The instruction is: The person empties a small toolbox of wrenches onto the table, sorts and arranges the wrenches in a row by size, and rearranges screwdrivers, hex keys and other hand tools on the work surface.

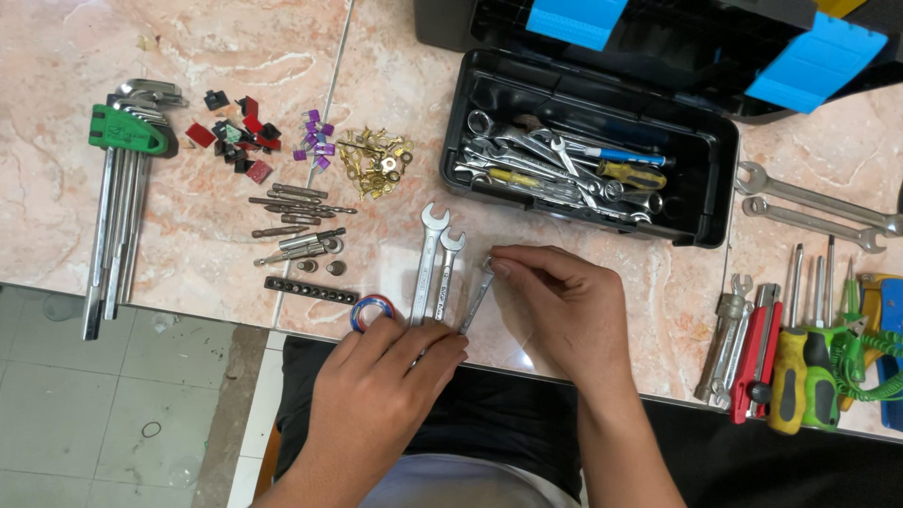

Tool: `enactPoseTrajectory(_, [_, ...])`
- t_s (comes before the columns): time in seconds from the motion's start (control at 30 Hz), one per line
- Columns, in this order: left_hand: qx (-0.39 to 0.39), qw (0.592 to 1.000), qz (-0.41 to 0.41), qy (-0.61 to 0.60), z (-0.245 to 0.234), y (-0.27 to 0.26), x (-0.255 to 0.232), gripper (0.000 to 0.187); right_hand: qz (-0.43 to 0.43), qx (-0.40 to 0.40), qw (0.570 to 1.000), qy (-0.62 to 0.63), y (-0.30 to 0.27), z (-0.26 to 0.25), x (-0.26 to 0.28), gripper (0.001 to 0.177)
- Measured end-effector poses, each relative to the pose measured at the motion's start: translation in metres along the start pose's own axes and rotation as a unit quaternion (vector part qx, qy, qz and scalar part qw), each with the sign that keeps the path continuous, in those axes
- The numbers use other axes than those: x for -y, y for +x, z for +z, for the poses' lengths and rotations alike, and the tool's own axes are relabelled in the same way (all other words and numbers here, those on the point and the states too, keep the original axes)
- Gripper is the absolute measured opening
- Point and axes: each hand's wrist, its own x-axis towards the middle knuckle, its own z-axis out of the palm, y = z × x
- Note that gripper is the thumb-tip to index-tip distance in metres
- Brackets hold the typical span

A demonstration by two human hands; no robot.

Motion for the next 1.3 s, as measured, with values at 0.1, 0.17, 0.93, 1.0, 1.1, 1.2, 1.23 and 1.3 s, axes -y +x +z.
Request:
enactPoseTrajectory(0.1, [0.015, 0.999, 0.022, 0.021, 0.002, 0.0, 0.003, 0.023, -0.029, 0.005, 1.0, -0.01, 0.003, 0.005, 0.002, 0.017])
enactPoseTrajectory(0.17, [0.022, 0.999, 0.033, 0.028, 0.002, -0.002, 0.004, 0.025, -0.089, -0.002, 0.994, -0.058, 0.003, 0.007, 0.002, 0.017])
enactPoseTrajectory(0.93, [0.006, 0.995, 0.09, 0.034, -0.054, 0.057, 0.01, 0.016, -0.373, -0.148, 0.87, -0.288, -0.001, -0.065, 0.027, 0.013])
enactPoseTrajectory(1.0, [-0.002, 0.992, 0.119, 0.045, -0.054, 0.079, 0.016, 0.017, -0.372, -0.158, 0.846, -0.348, 0.011, -0.084, 0.031, 0.014])
enactPoseTrajectory(1.1, [-0.043, 0.978, 0.174, 0.108, -0.035, 0.115, 0.025, 0.008, -0.357, -0.098, 0.833, -0.412, 0.04, -0.105, 0.039, 0.017])
enactPoseTrajectory(1.2, [-0.028, 0.963, 0.199, 0.183, -0.006, 0.153, 0.03, 0.01, -0.305, -0.012, 0.852, -0.426, 0.067, -0.106, 0.041, 0.017])
enactPoseTrajectory(1.23, [-0.019, 0.958, 0.201, 0.201, 0.004, 0.166, 0.031, 0.01, -0.275, 0.009, 0.865, -0.421, 0.07, -0.105, 0.04, 0.018])
enactPoseTrajectory(1.3, [0.053, 0.957, 0.143, 0.246, 0.025, 0.194, 0.031, 0.01, -0.242, 0.043, 0.871, -0.426, 0.082, -0.104, 0.044, 0.021])
